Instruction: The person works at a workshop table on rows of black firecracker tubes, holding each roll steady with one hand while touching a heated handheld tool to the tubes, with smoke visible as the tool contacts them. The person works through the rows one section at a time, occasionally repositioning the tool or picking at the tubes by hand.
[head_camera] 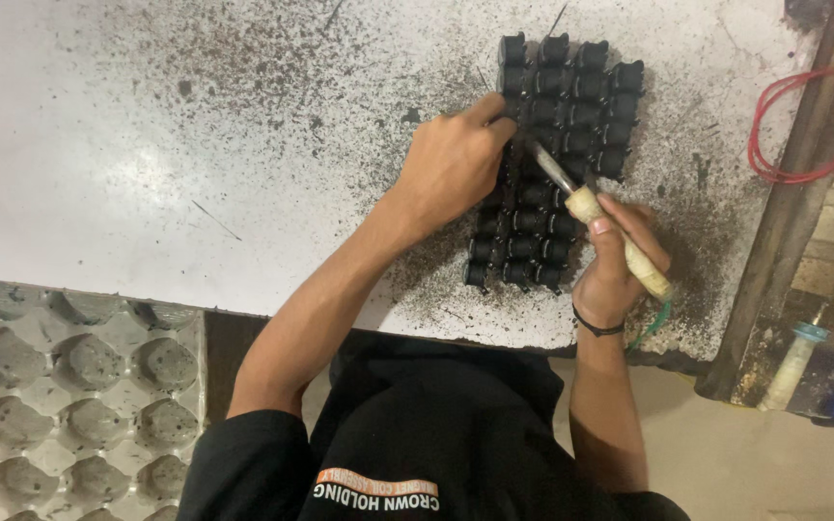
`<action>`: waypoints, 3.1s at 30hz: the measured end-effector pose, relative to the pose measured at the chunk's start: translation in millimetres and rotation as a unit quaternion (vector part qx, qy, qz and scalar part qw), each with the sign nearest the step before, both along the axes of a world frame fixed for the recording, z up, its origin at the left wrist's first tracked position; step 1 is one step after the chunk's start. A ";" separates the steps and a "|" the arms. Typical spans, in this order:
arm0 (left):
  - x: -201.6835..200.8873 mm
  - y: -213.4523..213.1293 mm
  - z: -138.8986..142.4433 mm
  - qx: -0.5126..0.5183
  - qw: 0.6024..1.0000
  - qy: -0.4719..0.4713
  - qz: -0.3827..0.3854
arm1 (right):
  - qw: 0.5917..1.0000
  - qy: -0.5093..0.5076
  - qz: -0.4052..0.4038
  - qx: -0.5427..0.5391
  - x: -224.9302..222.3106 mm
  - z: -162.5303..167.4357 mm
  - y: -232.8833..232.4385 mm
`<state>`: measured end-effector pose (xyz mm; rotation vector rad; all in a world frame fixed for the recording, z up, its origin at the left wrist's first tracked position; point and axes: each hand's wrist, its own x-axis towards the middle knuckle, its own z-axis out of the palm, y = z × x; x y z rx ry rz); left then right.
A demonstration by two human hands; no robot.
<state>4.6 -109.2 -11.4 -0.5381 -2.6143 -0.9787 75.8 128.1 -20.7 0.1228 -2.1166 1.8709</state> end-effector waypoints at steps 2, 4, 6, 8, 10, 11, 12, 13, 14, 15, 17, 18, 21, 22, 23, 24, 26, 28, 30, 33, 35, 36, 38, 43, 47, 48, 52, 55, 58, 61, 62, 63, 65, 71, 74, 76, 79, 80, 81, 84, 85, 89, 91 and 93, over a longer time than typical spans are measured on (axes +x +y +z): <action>-0.1 0.5 2.5 -0.013 1.000 0.007 -0.001 | 0.998 0.008 0.008 0.055 0.8 0.3 -0.2; -0.9 1.1 6.6 -0.033 0.999 0.010 -0.005 | 1.000 -0.007 -0.004 -0.004 1.6 -0.3 -0.6; 0.8 0.8 11.8 -0.018 1.000 -0.009 -0.005 | 0.999 0.001 -0.018 -0.046 2.2 -1.0 0.0; 4.0 -1.4 16.5 0.005 1.000 -0.007 -0.001 | 0.996 0.037 -0.033 -0.071 2.1 -1.7 2.0; 14.0 -4.6 18.7 0.040 0.999 0.001 0.004 | 0.997 0.051 -0.022 -0.062 3.9 -2.8 3.5; 19.6 -4.8 18.8 0.041 0.999 0.007 0.009 | 0.997 0.058 -0.018 -0.057 5.0 -3.0 4.4; 25.2 -4.6 18.0 0.042 0.999 0.014 0.013 | 0.997 0.062 -0.012 -0.039 6.3 -3.2 5.2; 29.5 -3.8 16.5 0.044 0.999 0.021 0.019 | 0.998 0.064 -0.004 -0.022 8.2 -3.2 5.6; 32.9 -2.4 14.4 0.039 0.999 0.005 0.027 | 0.998 0.066 0.005 -0.005 9.7 -3.3 5.5; 36.1 -0.7 12.2 0.034 0.999 -0.013 0.035 | 0.998 0.065 0.006 -0.004 10.8 -3.4 5.1; 39.4 2.0 7.8 0.033 0.998 -0.029 0.043 | 0.998 0.062 0.009 0.001 12.2 -2.9 4.4; 40.1 2.6 6.0 0.036 0.998 -0.026 0.042 | 0.998 0.068 0.018 0.000 12.3 -2.5 3.9; 37.8 3.3 3.8 0.042 0.998 -0.023 0.039 | 0.996 0.082 0.032 0.007 9.8 -1.2 2.8; 37.4 3.1 3.7 0.045 0.998 -0.026 0.038 | 0.996 0.079 0.031 0.016 9.2 -0.6 2.6; 36.7 2.6 3.6 0.039 0.998 -0.033 0.034 | 0.996 0.076 0.031 0.024 8.3 -0.2 2.1; 36.0 2.6 3.4 0.032 0.998 -0.039 0.030 | 0.996 0.081 0.033 0.028 8.2 0.6 1.9; 34.3 2.1 2.1 0.024 0.999 -0.043 0.020 | 0.994 0.094 0.038 0.037 7.0 2.1 1.7; 32.1 2.8 0.7 0.019 0.999 -0.041 0.004 | 0.991 0.093 0.048 0.078 6.6 5.8 4.0; 28.6 6.2 1.5 -0.002 0.999 -0.032 0.006 | 0.982 0.109 0.072 0.133 4.7 11.5 9.7; 30.6 6.5 14.2 -0.014 1.000 -0.015 0.015 | 0.969 0.148 0.103 0.169 -5.2 20.4 23.3; 35.6 4.3 33.6 -0.030 0.999 -0.017 0.007 | 0.979 0.150 0.088 0.110 -13.6 21.7 29.2; 38.6 0.0 46.1 -0.047 0.999 -0.025 -0.002 | 0.989 0.128 0.064 0.049 -17.0 19.6 29.2; 34.7 -2.6 74.1 -0.053 0.999 0.004 -0.011 | 0.994 0.081 0.015 -0.074 -21.0 13.5 25.5; 12.5 -10.7 112.8 0.057 0.976 0.211 0.016 | 0.994 -0.005 -0.023 -0.109 -24.0 -0.1 9.6; -15.4 -2.6 75.5 0.012 0.985 0.156 0.068 | 0.988 -0.011 0.020 -0.155 -24.4 2.2 5.7; -17.7 -0.7 60.4 -0.001 0.992 0.107 0.073 | 0.989 -0.013 0.018 -0.144 -24.5 2.8 4.7; -16.2 -2.1 9.2 0.010 0.997 0.022 0.075 | 0.993 -0.012 0.022 -0.115 -21.1 2.2 -1.0; -20.2 -3.2 -6.4 0.019 0.998 0.008 0.051 | 0.996 0.001 0.022 -0.087 -20.8 -0.1 -4.5; -25.3 -1.2 -7.7 0.023 0.999 -0.027 0.029 | 0.995 0.000 0.032 -0.099 -21.5 -0.6 -4.4; -30.4 0.1 -4.8 0.018 1.000 -0.007 0.023 | 0.992 -0.007 0.041 -0.117 -24.1 -0.2 -3.5; -32.9 1.0 -3.7 0.016 1.000 -0.012 0.024 | 0.992 -0.010 0.040 -0.120 -24.8 0.0 -3.4; -34.1 1.7 -2.8 0.014 1.000 -0.016 0.023 | 0.992 -0.013 0.039 -0.123 -25.5 0.0 -3.4; -35.2 2.9 -1.6 0.014 1.000 -0.021 0.019 | 0.991 -0.016 0.035 -0.130 -26.2 0.0 -3.7; -33.7 6.1 1.5 -0.010 0.999 -0.032 0.021 | 0.991 -0.012 0.013 -0.135 -24.9 -2.3 -4.7; -31.0 5.8 4.3 -0.006 1.000 -0.020 0.020 | 0.991 -0.017 0.034 -0.129 -25.9 -2.9 -3.2; -28.8 5.8 6.2 0.008 1.000 -0.014 0.018 | 0.990 -0.014 0.014 -0.141 -26.8 -3.5 -2.4; -27.2 4.7 7.3 0.030 0.999 -0.014 0.019 | 0.991 0.004 0.030 -0.129 -26.8 -4.4 -1.0; -27.0 4.4 6.8 0.029 0.999 -0.019 0.022 | 0.992 0.011 0.043 -0.119 -25.9 -4.8 -0.7; -26.9 4.3 6.0 0.028 0.999 -0.023 0.024 | 0.992 0.014 0.032 -0.118 -26.3 -5.1 -0.1; -27.0 4.3 1.9 0.020 0.999 -0.016 0.024 | 0.995 0.027 0.015 -0.093 -27.1 -6.1 1.0; -27.5 5.0 0.5 0.018 0.999 -0.039 0.027 | 0.997 0.032 0.020 -0.071 -27.0 -6.4 1.0; -28.1 6.7 -2.8 0.007 0.999 -0.036 0.031 | 0.995 0.024 0.007 -0.099 -28.1 -6.3 1.5; -27.4 6.3 -3.9 0.005 0.999 -0.017 0.030 | 0.997 0.026 0.024 -0.068 -27.7 -5.8 1.9; -27.1 5.7 -5.6 0.008 0.999 -0.025 0.022 | 0.997 0.020 0.028 -0.073 -27.0 -5.8 1.9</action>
